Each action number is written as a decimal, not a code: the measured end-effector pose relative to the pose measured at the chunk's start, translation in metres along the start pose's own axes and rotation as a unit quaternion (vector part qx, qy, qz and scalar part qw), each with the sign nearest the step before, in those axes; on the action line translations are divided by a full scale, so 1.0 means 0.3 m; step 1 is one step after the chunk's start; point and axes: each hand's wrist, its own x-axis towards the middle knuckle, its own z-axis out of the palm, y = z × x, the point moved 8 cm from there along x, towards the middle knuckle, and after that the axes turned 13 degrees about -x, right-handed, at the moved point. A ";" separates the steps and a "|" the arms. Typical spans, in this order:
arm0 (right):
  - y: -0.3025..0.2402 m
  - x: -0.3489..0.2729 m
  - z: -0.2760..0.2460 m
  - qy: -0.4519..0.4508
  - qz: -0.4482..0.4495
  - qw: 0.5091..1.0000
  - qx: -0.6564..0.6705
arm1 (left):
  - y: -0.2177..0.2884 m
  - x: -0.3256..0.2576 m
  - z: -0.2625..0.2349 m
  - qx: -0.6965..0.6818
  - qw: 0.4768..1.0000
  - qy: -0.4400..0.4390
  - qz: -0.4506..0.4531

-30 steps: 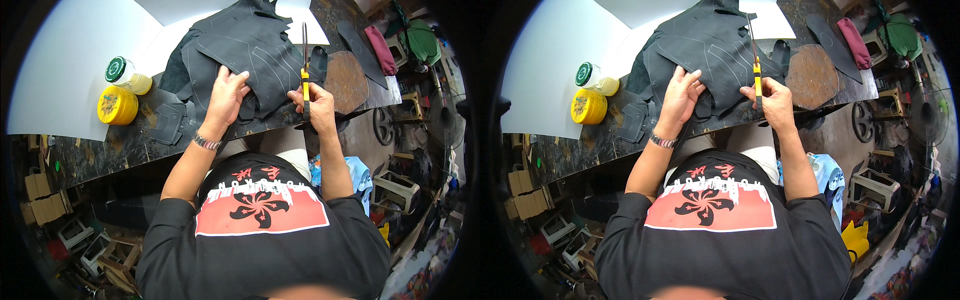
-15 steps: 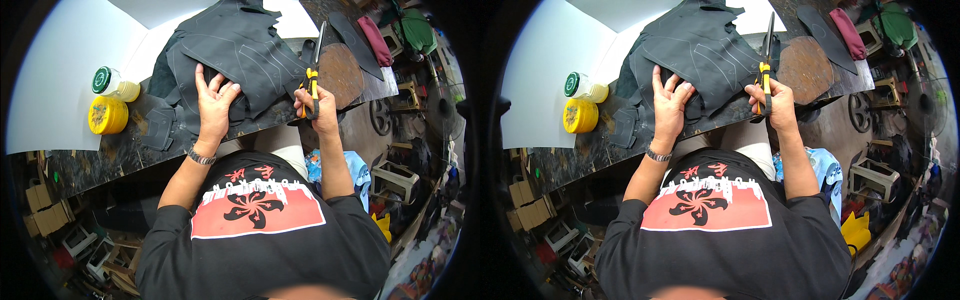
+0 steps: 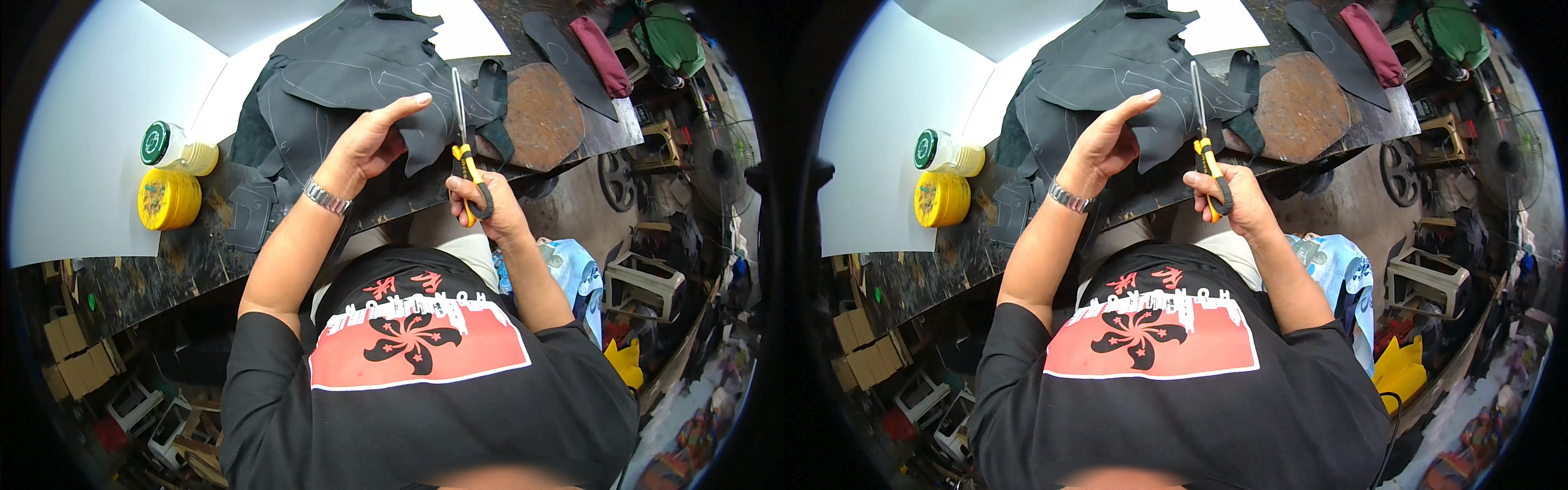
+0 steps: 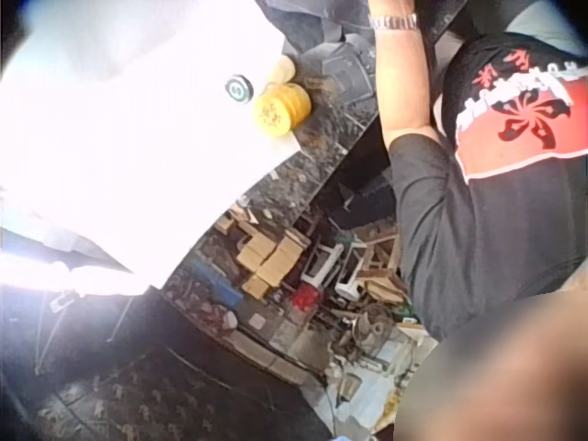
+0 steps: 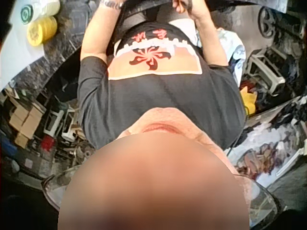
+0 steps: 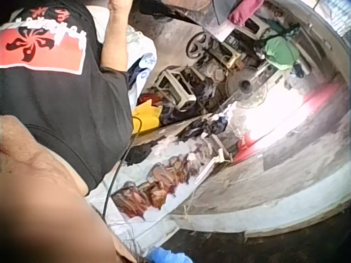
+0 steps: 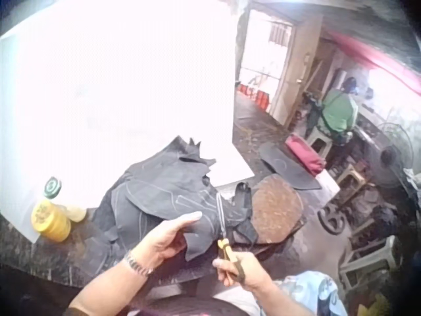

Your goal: The person uses shears to cut a black leather sheet along pre-drawn outlines. They repeatedly reposition the sheet, cut along the lines, and separate the cut pieces, placing them on the work surface.

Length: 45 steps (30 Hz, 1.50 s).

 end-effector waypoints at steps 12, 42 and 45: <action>0.064 -0.078 0.022 -0.092 -0.026 0.994 0.047 | 0.041 0.022 -0.117 -0.074 0.983 0.040 0.162; 0.100 -0.089 0.067 -0.062 0.016 0.998 -0.028 | -0.071 -0.036 -0.126 -0.095 0.987 0.039 0.124; 0.109 -0.090 0.078 -0.055 0.001 0.998 0.008 | -0.076 -0.046 -0.131 -0.098 0.985 0.044 0.133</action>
